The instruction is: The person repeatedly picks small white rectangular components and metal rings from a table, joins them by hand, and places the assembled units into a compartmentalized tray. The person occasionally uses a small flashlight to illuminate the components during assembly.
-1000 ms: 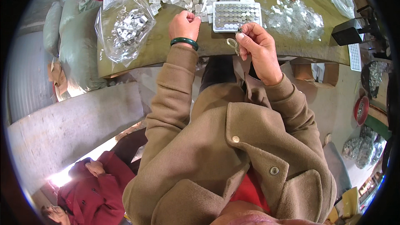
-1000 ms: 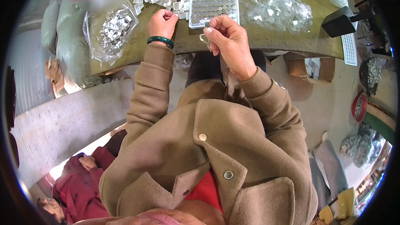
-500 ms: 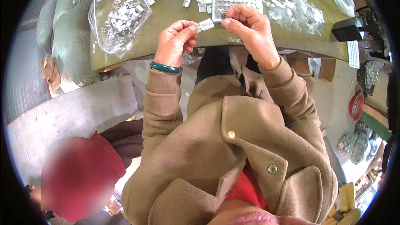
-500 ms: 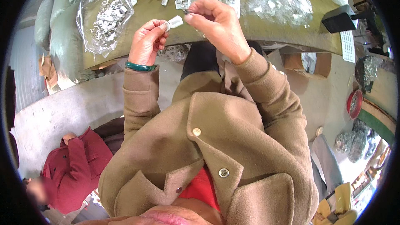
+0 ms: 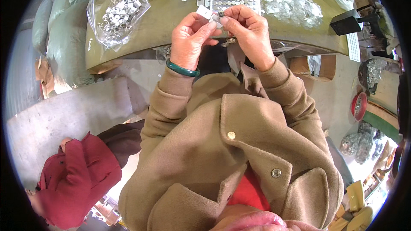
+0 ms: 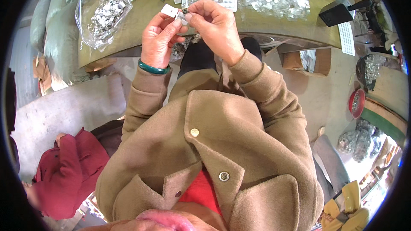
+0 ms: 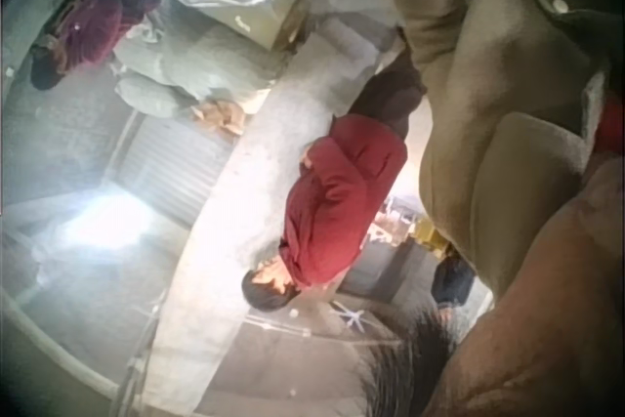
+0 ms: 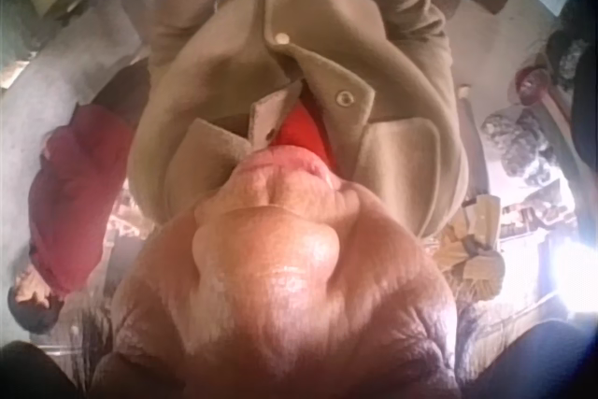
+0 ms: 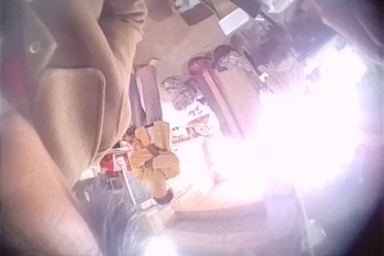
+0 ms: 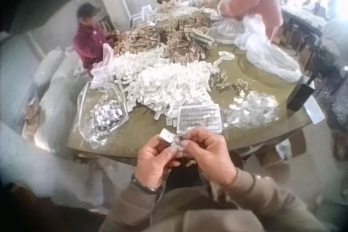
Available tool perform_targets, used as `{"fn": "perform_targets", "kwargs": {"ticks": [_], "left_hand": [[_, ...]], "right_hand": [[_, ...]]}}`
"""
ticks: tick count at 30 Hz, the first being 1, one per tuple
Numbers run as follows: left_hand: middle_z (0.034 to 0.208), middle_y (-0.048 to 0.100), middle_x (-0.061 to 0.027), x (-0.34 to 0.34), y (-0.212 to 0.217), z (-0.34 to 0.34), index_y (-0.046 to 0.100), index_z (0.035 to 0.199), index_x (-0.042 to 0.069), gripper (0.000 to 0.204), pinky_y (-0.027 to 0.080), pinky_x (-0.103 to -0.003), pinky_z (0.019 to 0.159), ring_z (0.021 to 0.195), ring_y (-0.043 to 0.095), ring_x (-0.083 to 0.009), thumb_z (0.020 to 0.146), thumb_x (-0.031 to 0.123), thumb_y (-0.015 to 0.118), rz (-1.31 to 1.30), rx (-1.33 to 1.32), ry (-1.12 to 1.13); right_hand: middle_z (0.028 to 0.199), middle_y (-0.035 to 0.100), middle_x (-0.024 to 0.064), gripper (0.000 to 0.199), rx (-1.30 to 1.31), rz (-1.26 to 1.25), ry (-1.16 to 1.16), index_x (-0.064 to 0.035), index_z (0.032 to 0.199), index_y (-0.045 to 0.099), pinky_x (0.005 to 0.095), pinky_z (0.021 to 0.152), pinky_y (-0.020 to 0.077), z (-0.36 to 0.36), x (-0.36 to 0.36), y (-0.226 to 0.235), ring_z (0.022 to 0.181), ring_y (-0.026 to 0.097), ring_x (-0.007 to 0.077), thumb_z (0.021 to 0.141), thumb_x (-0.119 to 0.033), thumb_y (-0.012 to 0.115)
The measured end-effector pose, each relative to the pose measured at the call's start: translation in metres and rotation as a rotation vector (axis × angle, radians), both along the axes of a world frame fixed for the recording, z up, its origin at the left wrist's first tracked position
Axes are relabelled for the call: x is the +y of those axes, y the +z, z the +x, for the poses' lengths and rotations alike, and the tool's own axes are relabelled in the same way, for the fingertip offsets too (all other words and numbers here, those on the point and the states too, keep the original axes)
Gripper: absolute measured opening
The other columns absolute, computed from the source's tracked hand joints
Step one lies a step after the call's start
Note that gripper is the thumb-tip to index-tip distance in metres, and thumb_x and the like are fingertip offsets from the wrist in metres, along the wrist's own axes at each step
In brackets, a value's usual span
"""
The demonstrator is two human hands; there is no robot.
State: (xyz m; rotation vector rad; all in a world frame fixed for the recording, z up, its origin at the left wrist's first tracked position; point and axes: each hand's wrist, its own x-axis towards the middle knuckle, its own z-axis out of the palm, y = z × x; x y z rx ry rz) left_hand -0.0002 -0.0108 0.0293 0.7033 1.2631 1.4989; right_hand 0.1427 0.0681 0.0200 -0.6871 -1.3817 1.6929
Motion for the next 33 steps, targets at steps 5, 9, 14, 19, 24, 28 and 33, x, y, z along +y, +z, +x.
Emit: {"fn": "perform_targets", "kwargs": {"ticks": [5,9,14,19,24,28,33], "left_hand": [[0.103,0.067,-0.0062,0.001,-0.007,0.01,0.061,0.119,0.002,0.028,0.056,-0.024,0.068,0.088,0.068,-0.0145,0.092,0.009,0.065,0.139,-0.025,0.09],[0.111,0.066,-0.0082,0.001,-0.008,0.011,0.058,0.124,0.0,0.031,0.057,-0.026,0.076,0.092,0.066,-0.0143,0.094,0.005,0.062,0.204,0.037,0.111],[0.104,0.066,-0.0076,0.002,-0.01,0.011,0.059,0.122,-0.004,0.032,0.056,-0.027,0.081,0.091,0.064,-0.0126,0.09,0.001,0.066,0.245,0.028,0.204],[0.11,0.066,-0.0094,0.002,-0.016,0.008,0.059,0.123,-0.004,0.032,0.056,-0.028,0.082,0.094,0.064,-0.0133,0.091,0.0,0.064,0.177,0.043,0.209],[0.111,0.066,-0.0098,0.004,-0.02,0.002,0.059,0.123,-0.004,0.031,0.057,-0.028,0.083,0.095,0.065,-0.0143,0.092,0.0,0.062,0.16,-0.135,0.227],[0.111,0.065,-0.0105,0.006,-0.021,0.007,0.059,0.123,-0.005,0.03,0.057,-0.03,0.084,0.096,0.065,-0.0161,0.093,0.0,0.06,0.15,-0.315,0.265],[0.111,0.066,-0.0122,0.009,-0.02,0.01,0.058,0.123,-0.006,0.03,0.057,-0.031,0.086,0.096,0.066,-0.0176,0.093,0.0,0.06,0.177,-0.27,0.287]], "right_hand": [[0.076,0.062,-0.0025,0.006,0.149,-0.191,0.048,-0.0037,0.091,0.062,0.0186,0.055,0.0392,0.003,-0.003,0.006,0.063,0.05,0.0025,0.087,-0.007,0.065],[0.076,0.06,-0.002,0.006,0.201,-0.294,0.122,-0.0043,0.09,0.061,0.019,0.058,0.0402,0.002,-0.003,0.009,0.064,0.052,0.004,0.088,-0.008,0.064],[0.077,0.06,-0.0025,0.006,0.163,-0.322,0.192,-0.006,0.092,0.061,0.0195,0.059,0.0417,-0.002,-0.002,0.005,0.066,0.053,0.0044,0.089,-0.009,0.065],[0.079,0.061,-0.0029,0.007,0.103,-0.3,0.265,-0.006,0.094,0.062,0.0188,0.06,0.0422,-0.007,0.008,0.002,0.069,0.055,0.0049,0.09,-0.009,0.066],[0.079,0.064,-0.0011,0.015,-0.038,-0.009,0.1,-0.0047,0.103,0.064,0.0199,0.059,0.0432,-0.015,0.001,-0.001,0.069,0.055,0.0042,0.089,-0.007,0.066],[0.073,0.061,-0.0052,0.037,-0.152,0.243,0.013,-0.0047,0.126,0.06,0.0179,0.058,0.0397,-0.019,-0.003,-0.004,0.066,0.048,0.0006,0.09,-0.003,0.066],[0.077,0.064,-0.0021,0.033,-0.132,0.245,-0.062,-0.0058,0.122,0.063,0.0203,0.062,0.0454,-0.02,-0.003,-0.006,0.07,0.054,0.0031,0.089,-0.004,0.065]]}}
